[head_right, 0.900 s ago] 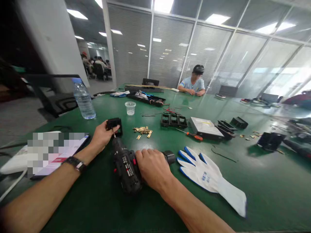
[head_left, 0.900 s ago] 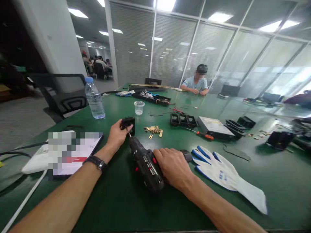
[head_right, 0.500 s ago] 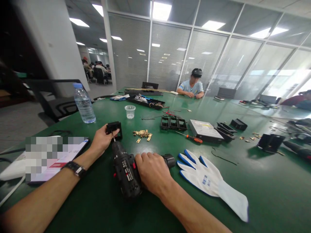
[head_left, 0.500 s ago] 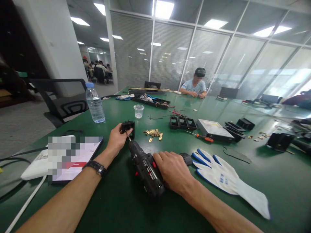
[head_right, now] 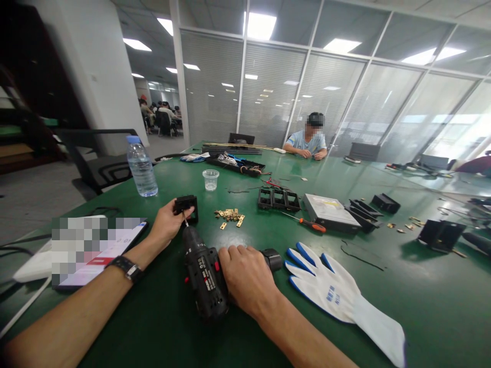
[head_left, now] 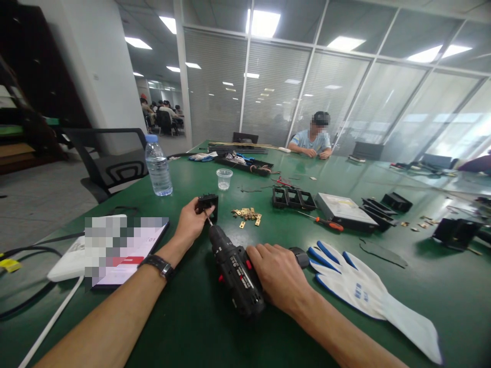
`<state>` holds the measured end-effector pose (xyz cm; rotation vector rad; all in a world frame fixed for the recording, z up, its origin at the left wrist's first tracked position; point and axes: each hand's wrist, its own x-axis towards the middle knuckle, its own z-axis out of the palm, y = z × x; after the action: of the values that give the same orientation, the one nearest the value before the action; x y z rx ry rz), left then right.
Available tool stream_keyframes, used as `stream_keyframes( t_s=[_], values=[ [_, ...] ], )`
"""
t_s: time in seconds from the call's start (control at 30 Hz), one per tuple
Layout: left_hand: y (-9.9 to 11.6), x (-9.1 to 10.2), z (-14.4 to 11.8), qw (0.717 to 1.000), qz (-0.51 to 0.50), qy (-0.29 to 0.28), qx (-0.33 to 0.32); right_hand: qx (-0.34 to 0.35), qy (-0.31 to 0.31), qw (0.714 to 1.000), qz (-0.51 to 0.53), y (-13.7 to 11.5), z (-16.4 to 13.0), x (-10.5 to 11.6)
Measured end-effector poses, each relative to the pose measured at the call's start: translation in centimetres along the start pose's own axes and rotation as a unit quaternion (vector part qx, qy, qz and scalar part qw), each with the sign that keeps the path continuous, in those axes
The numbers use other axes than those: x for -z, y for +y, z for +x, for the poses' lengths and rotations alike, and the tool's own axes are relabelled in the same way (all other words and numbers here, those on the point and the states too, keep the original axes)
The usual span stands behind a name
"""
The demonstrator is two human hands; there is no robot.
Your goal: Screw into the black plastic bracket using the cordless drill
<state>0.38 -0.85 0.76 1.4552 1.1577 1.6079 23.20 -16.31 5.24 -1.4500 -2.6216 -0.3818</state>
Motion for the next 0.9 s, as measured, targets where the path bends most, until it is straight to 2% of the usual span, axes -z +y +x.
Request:
stream_keyframes(
  t_s=[0.63, 0.9],
  values=[
    [0.09, 0.04, -0.12, 1.000, 0.019, -0.002, -0.008, -0.006, -0.006, 1.000, -0.003, -0.14, 0.00, -0.01],
    [0.49, -0.19, -0.31, 1.000, 0.003, 0.007, 0.003, -0.012, -0.044, 0.999, -0.008, -0.16, 0.05, 0.59]
  ],
)
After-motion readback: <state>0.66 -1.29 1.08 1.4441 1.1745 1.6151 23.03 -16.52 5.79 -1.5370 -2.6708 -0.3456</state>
